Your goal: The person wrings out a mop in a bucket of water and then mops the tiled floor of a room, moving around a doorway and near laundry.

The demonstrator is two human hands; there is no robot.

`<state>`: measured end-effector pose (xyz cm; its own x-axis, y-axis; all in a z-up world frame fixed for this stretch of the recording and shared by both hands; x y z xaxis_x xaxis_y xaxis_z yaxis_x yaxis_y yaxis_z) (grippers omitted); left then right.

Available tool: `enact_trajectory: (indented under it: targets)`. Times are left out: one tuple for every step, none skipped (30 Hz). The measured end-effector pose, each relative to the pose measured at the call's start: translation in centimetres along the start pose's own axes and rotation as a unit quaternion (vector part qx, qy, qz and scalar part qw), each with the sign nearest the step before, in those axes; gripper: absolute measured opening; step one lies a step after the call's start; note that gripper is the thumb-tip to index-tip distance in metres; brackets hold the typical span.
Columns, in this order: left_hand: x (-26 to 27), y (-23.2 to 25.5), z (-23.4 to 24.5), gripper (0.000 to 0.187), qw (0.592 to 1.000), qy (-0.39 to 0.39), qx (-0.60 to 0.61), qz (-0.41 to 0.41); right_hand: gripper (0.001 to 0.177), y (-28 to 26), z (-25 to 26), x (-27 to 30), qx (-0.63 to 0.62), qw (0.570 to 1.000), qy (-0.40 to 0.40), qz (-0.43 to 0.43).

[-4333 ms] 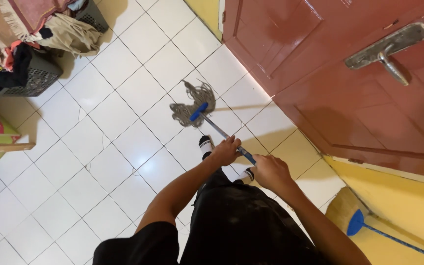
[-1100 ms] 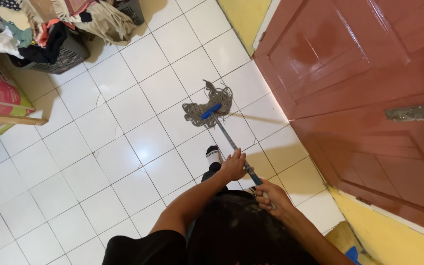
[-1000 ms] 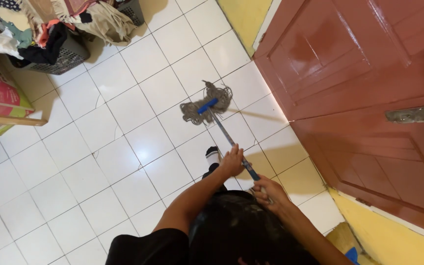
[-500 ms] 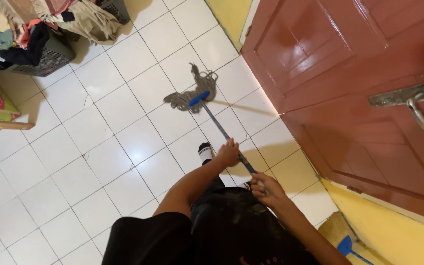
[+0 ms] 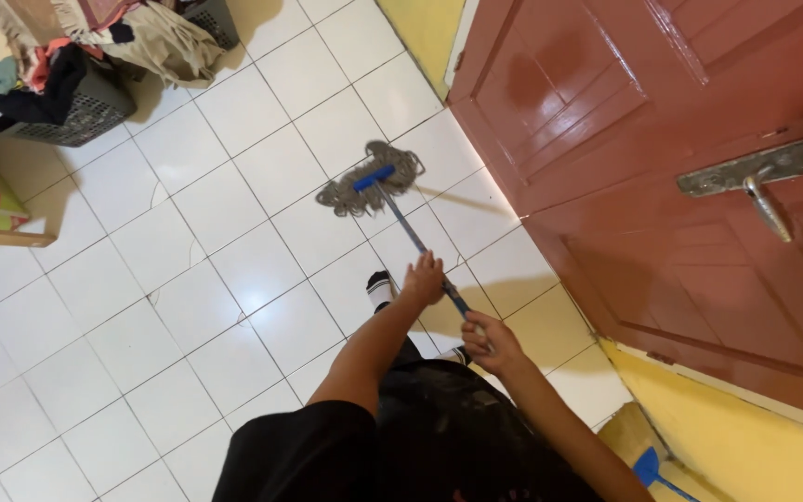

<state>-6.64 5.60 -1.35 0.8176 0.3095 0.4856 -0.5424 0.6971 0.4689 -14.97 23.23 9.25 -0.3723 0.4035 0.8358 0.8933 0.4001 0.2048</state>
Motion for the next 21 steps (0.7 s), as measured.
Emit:
enact_trajectory:
  targets:
    - [-0.1, -0.5, 0.2, 0.074, 1.0, 0.001, 0.0, 0.022, 0.017, 0.2, -0.4, -0.5, 0.002, 1.0, 0.005, 0.005]
    - [-0.1, -0.8, 0.1, 0.072, 1.0, -0.008, -0.01, 0.026, 0.016, 0.5, -0.6, -0.8, 0.003, 1.0, 0.009, 0.01]
    - [-0.2, -1.0, 0.0, 0.07, 0.999, -0.017, -0.021, 0.03, 0.015, 0.7, -0.7, -0.6, 0.004, 1.0, 0.014, 0.015]
    - [-0.2, -0.8, -0.2, 0.068, 0.999, -0.025, -0.03, 0.035, 0.015, 0.8, -0.5, -0.2, 0.002, 1.0, 0.019, 0.013]
    - [-0.2, -0.2, -0.5, 0.068, 0.999, -0.033, -0.034, 0.021, 0.015, 1.1, -0.2, 0.5, 0.001, 1.0, 0.024, 0.011]
    - [0.0, 0.5, -0.8, 0.069, 0.998, -0.041, -0.039, 0.011, 0.016, 1.4, 0.0, 1.0, 0.002, 1.0, 0.028, 0.008]
    - [0.4, 1.3, -1.1, 0.069, 0.998, -0.049, -0.043, 0.001, 0.015, 1.8, 0.5, 2.0, -0.003, 1.0, 0.03, 0.007]
    - [0.9, 2.3, -1.7, 0.071, 0.997, -0.07, -0.04, -0.013, 0.014, 2.3, 1.3, 3.5, -0.006, 0.999, 0.031, 0.005]
    - [1.5, 3.7, -2.4, 0.073, 0.995, -0.09, -0.037, -0.027, 0.014, 2.9, 2.1, 5.0, -0.01, 0.999, 0.032, 0.003]
    - [1.9, 5.0, -3.0, 0.075, 0.992, -0.11, -0.036, -0.041, 0.014, 3.4, 2.8, 6.4, -0.012, 0.999, 0.046, 0.002]
    - [2.2, 6.3, -3.5, 0.08, 0.991, -0.111, -0.038, -0.06, 0.014, 3.9, 3.5, 7.8, -0.014, 0.998, 0.06, 0.0]
    - [2.6, 7.4, -4.1, 0.085, 0.99, -0.111, -0.04, -0.08, 0.015, 4.4, 4.1, 8.9, -0.009, 0.998, 0.07, -0.003]
    - [3.5, 8.0, -4.8, 0.085, 0.991, -0.106, -0.016, -0.084, 0.015, 4.8, 4.7, 9.9, -0.004, 0.997, 0.08, -0.007]
    - [4.1, 8.6, -5.2, 0.085, 0.991, -0.101, 0.006, -0.088, 0.016, 4.9, 5.1, 10.3, 0.0, 0.996, 0.09, -0.009]
    - [4.3, 8.7, -5.3, 0.085, 0.991, -0.095, 0.029, -0.093, 0.015, 4.5, 5.2, 10.0, 0.024, 0.996, 0.082, -0.005]
    - [4.2, 8.6, -5.3, 0.083, 0.992, -0.086, 0.032, -0.09, 0.015, 4.2, 5.5, 9.7, 0.048, 0.996, 0.076, -0.002]
    - [4.2, 8.4, -5.2, 0.081, 0.993, -0.077, 0.034, -0.087, 0.015, 4.0, 5.9, 9.2, 0.071, 0.995, 0.07, 0.0]
    - [4.1, 7.9, -5.0, 0.08, 0.993, -0.067, 0.036, -0.085, 0.016, 3.5, 6.1, 8.2, 0.076, 0.995, 0.06, 0.001]
    - [3.8, 7.2, -4.6, 0.082, 0.995, -0.06, 0.033, -0.075, 0.017, 2.8, 6.0, 6.9, 0.081, 0.995, 0.05, 0.003]
    - [3.6, 6.4, -4.0, 0.084, 0.996, -0.055, 0.03, -0.067, 0.019, 2.6, 6.2, 6.1, 0.082, 0.996, 0.042, 0.005]
    - [3.5, 5.8, -3.4, 0.086, 0.997, -0.051, 0.028, -0.06, 0.015, 2.7, 6.3, 5.1, 0.084, 0.995, 0.051, 0.011]
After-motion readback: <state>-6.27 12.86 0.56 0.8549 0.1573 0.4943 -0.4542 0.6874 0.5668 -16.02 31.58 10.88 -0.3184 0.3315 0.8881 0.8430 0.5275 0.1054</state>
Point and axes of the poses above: each hand's wrist, its own x-axis away from the middle knuckle, its own z-axis out of the back of the hand, y = z × x, the point moved 2 cm from there along -x, towards the middle knuckle, and after that the axes turned 13 degrees about -z, right-handed, at the moved point
